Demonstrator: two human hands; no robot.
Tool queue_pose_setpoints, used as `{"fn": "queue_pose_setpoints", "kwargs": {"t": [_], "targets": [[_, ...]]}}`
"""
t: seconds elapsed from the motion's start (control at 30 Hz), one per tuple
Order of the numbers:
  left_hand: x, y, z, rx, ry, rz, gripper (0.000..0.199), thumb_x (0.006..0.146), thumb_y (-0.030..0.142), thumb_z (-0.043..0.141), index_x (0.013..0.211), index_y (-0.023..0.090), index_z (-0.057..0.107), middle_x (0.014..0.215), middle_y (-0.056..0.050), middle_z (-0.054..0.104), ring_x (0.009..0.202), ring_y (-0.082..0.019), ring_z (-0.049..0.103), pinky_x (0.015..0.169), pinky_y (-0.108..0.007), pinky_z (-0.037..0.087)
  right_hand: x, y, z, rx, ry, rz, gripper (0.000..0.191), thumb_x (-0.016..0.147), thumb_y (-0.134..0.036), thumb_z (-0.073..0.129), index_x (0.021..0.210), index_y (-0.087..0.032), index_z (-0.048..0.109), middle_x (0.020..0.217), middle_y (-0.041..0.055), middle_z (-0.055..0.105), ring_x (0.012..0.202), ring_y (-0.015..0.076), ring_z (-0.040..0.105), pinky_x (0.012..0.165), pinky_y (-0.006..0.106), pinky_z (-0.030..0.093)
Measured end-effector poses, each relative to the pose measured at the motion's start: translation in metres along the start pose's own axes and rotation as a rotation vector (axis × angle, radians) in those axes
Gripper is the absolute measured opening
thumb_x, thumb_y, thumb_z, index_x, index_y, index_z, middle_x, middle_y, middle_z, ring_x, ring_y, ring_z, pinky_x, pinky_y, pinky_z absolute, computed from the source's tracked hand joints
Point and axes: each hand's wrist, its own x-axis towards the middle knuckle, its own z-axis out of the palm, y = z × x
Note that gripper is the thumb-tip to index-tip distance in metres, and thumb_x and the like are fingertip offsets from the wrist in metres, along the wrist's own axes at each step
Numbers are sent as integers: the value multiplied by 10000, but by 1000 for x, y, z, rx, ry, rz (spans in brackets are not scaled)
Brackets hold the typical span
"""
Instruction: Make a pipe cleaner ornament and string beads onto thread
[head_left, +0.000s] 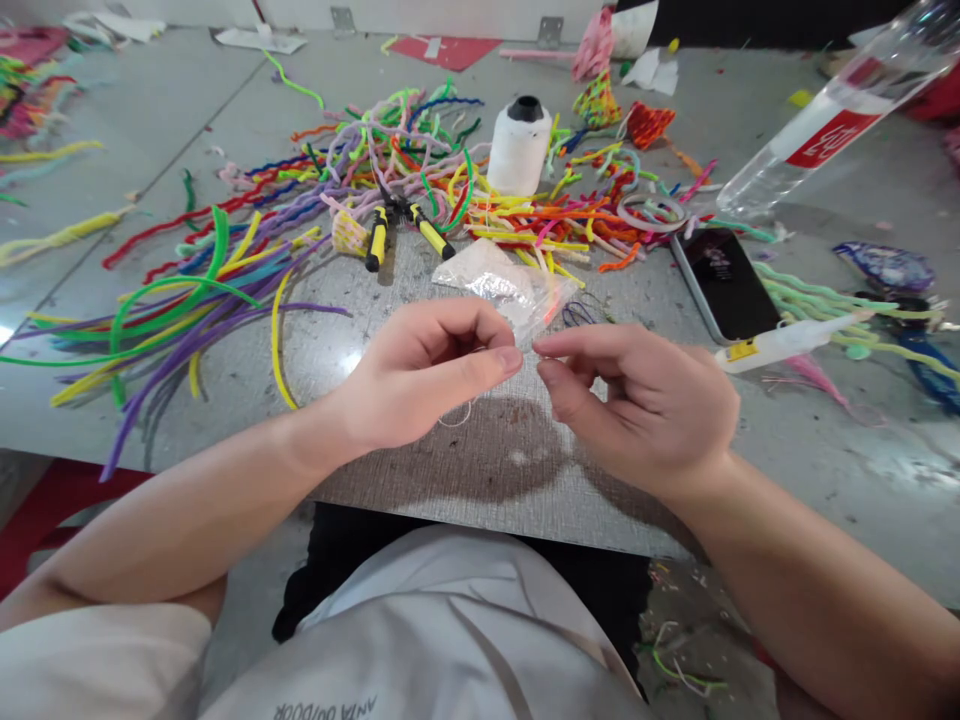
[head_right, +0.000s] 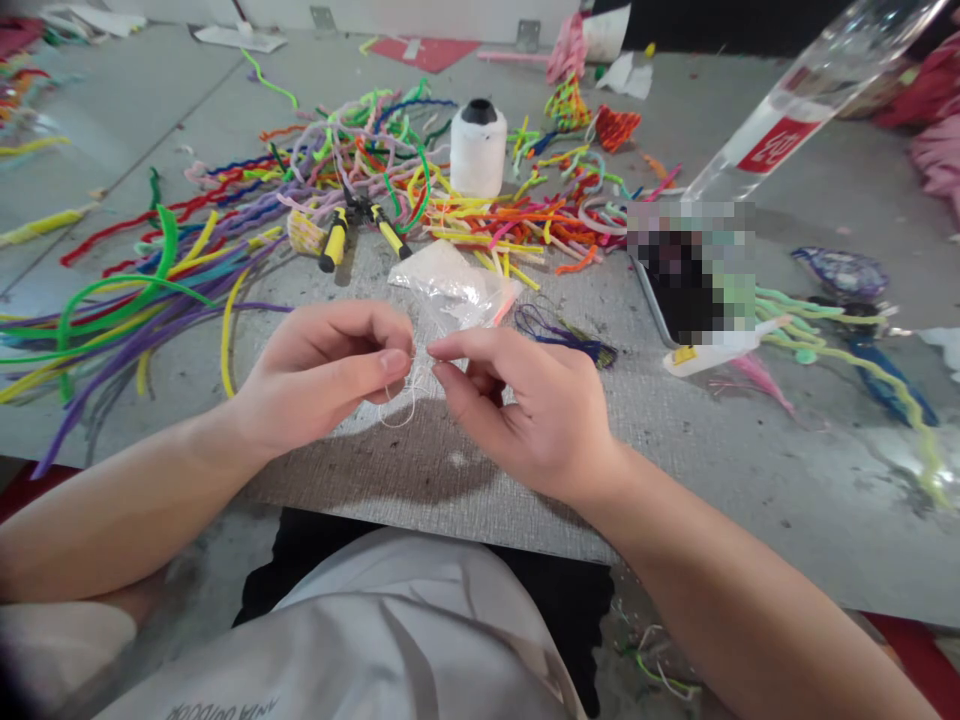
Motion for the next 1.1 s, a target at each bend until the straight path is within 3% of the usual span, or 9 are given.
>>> {"fn": "queue_pose_setpoints", "kwargs": {"t": [0.17,0.77,1.1], "targets": [[0,1,0,-12,-15,-4,269,860,323,864,728,197,667,621,17,542,553,-101,443,479,-265,335,1,1,1,-14,28,-26,126,982,-151,713,1052,-249,751,632,-81,677,497,81,638,527,185,528],[1,5,0,-4,-97,-45,321,865,393,874,737,204,649,593,37,502,509,-87,390,431,-253,297,3,-1,-1,-14,22,-30,163,973,-126,697,1046,-262,749,631,-75,687,479,91,624,520,203,535],[1,2,-1,6,-68,-66,296,859,361,880,740,205,658,602,27,511,513,-92,411,426,-250,315,3,-2,-2,-41,1,-73,205,970,-104,678,1046,-288,725,621,-79,702,469,109,631,491,225,551]]}}
